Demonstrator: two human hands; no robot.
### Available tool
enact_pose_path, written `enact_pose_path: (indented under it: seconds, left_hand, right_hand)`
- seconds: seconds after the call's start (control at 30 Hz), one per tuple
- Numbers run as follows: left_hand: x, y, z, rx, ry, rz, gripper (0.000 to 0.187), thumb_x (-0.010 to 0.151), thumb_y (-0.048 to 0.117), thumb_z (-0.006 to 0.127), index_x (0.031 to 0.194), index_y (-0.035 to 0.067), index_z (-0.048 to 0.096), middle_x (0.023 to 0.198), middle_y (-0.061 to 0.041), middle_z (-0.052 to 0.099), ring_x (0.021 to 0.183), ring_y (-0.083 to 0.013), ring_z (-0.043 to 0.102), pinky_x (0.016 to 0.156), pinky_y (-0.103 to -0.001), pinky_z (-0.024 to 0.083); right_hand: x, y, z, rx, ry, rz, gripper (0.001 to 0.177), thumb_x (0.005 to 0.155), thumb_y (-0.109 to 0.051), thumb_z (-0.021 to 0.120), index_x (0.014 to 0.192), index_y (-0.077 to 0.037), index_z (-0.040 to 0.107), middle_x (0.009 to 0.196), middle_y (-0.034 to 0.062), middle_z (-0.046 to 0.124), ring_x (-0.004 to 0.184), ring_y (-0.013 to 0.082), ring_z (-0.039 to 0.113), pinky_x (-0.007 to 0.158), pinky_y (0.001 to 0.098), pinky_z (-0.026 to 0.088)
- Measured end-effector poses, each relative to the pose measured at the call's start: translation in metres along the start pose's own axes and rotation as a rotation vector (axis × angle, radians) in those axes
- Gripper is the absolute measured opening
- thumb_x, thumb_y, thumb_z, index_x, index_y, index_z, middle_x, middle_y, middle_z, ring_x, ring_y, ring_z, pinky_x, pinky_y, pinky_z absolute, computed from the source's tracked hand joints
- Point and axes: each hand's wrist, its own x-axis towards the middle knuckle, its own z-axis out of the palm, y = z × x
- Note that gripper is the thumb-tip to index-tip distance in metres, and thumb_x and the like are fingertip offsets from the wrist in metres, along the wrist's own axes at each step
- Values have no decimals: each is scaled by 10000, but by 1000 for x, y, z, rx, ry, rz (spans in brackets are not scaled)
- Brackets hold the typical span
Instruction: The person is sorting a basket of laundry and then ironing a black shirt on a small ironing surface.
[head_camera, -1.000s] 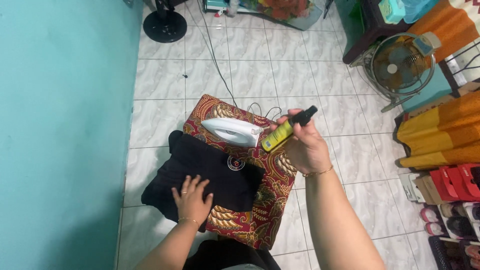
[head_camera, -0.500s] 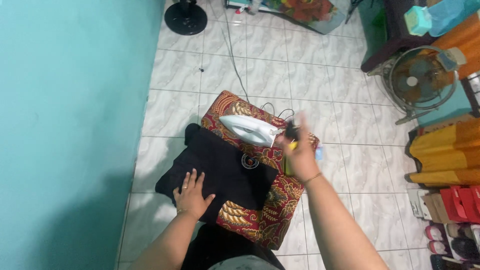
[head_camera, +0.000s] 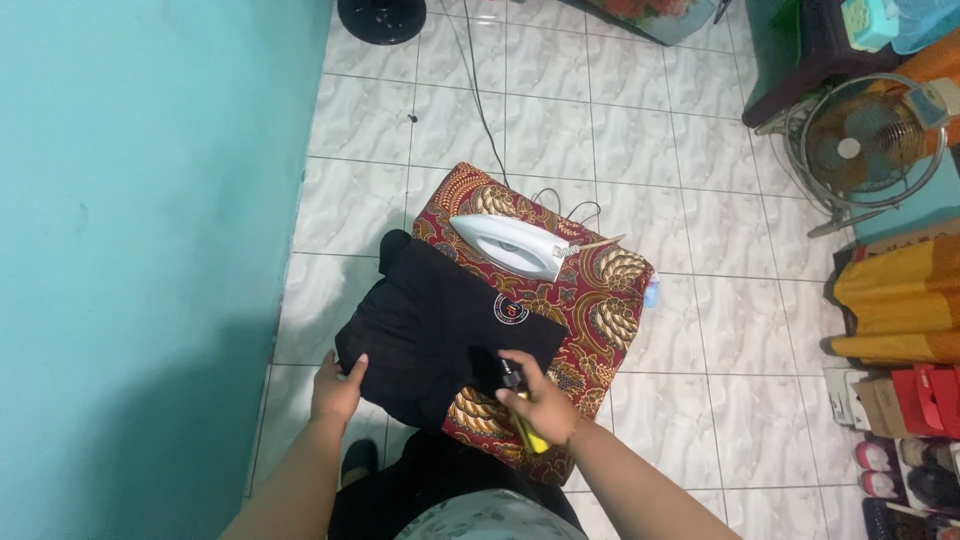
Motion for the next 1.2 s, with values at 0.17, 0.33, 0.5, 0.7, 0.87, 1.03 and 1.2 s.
enact_pose_path:
  seconds: [0.17, 0.33, 0.5, 0.7, 0.87, 1.03, 1.2]
  left_hand:
    - [-8, 10, -5, -66, -41, -114, 740, 924, 444, 691, 1530, 78, 472, 1423, -166, 622, 1310, -333, 596, 1116, -428, 455]
    - [16, -6, -7, -116, -14, -178, 613, 956, 407, 674, 1463, 85, 549, 1423, -148, 621, 1314, -324, 591, 1114, -442, 457]
    - [5, 3, -11, -83, 19, -133, 547, 960, 332, 677, 1433, 81, 565, 1445, -158, 603, 1314, -327, 606, 1120, -441, 479]
    - [-17, 16, -1, 224, 165, 162, 803, 854, 326, 754, 1529, 136, 364, 1567, -136, 396, 1409, -342, 430, 1140, -450, 390]
    - [-9, 15, 2, 434, 24, 18, 868, 925, 446, 679, 1623, 243, 205, 1654, -33, 326, 1486, -260, 377, 1162, -457, 398]
    - [-13, 30, -11, 491, -8, -6, 936, 901, 482, 709, 1638, 246, 182, 1653, -27, 342, 1498, -234, 374, 1171, -440, 414]
    - [-6, 30, -9, 548, -22, 2, 974, 883, 495, 732, 1630, 249, 159, 1651, -31, 321, 1509, -227, 336, 1168, -433, 407]
  right_hand:
    - [16, -41, 15, 354, -115, 224, 635, 1023, -241, 505, 1569, -414, 232, 1029, 27, 622, 744, 191, 647, 697, 366, 604]
    - [33, -16, 29, 192, 22, 71, 505, 1059, -259, 473, 1529, -348, 311, 844, 83, 618, 633, 197, 593, 604, 361, 553]
    - [32, -33, 9, 76, 202, -74, 391, 1081, -304, 521, 1459, -279, 423, 788, 99, 651, 617, 149, 643, 584, 344, 574]
    - [46, 1, -57, 154, 576, 310, 629, 1002, -215, 511, 1573, -265, 252, 1490, 119, 491, 573, 288, 650, 499, 430, 571]
    - [72, 75, -82, -153, 575, 407, 775, 978, -171, 572, 1650, -289, 205, 1438, 223, 499, 1178, 332, 624, 1016, 430, 509]
    - [75, 66, -79, -385, 548, 413, 737, 948, -241, 621, 1605, -341, 301, 1471, 178, 481, 1321, 356, 523, 1115, 478, 416]
    - [90, 40, -78, -602, 879, 285, 624, 862, -283, 722, 1431, -236, 470, 1420, 196, 489, 1311, 412, 468, 1052, 535, 384]
